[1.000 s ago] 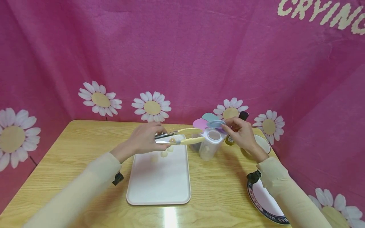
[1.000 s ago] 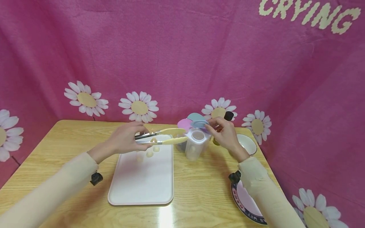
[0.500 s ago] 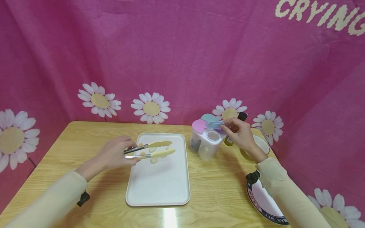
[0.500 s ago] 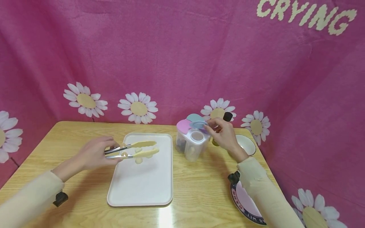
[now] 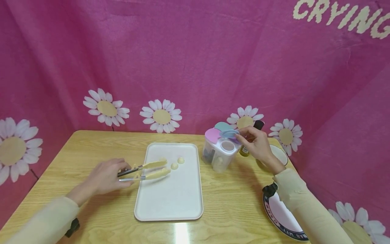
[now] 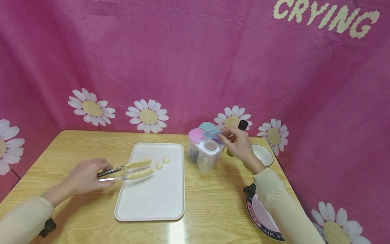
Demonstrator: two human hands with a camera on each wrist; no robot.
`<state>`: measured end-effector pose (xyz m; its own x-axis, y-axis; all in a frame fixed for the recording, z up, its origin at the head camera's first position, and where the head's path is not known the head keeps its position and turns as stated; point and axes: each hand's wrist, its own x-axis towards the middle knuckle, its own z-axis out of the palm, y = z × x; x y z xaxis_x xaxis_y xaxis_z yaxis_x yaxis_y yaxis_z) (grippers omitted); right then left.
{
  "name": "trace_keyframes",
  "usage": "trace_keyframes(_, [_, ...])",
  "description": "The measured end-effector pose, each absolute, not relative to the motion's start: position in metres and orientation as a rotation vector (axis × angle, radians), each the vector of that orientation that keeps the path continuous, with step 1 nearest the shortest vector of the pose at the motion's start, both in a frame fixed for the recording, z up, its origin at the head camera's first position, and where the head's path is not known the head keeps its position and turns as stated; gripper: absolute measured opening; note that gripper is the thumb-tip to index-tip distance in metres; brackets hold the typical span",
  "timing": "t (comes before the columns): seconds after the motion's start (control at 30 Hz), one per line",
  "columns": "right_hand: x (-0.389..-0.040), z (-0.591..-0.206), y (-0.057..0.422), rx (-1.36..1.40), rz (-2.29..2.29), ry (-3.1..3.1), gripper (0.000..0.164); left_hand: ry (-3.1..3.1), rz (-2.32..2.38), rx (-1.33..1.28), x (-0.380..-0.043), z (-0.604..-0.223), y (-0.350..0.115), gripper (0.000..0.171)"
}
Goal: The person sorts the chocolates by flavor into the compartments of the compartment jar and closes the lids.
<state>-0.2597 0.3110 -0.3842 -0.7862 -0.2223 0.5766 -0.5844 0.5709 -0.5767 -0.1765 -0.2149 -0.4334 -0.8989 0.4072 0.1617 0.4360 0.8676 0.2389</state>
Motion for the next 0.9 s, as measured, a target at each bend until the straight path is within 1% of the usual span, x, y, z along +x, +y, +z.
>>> trace_keyframes(0.2, [-0.261, -0.385, 0.312, 0.644, 1.105, -2.367, 0.015, -2.916, -0.406, -0.674, -0.174, -0.442, -0.216, 0.043])
trace_keyframes(0.53, [-0.261, -0.385, 0.312, 0.651, 1.1, -2.357, 0.014, -2.958, -0.448, -0.649, -0.172, -0.446, -0.216, 0.04])
trace_keyframes(0.9, [-0.26, -0.384, 0.311, 0.647, 1.095, -2.359, 0.014, -2.961, -0.458, -0.64, -0.172, -0.443, -0.211, 0.039])
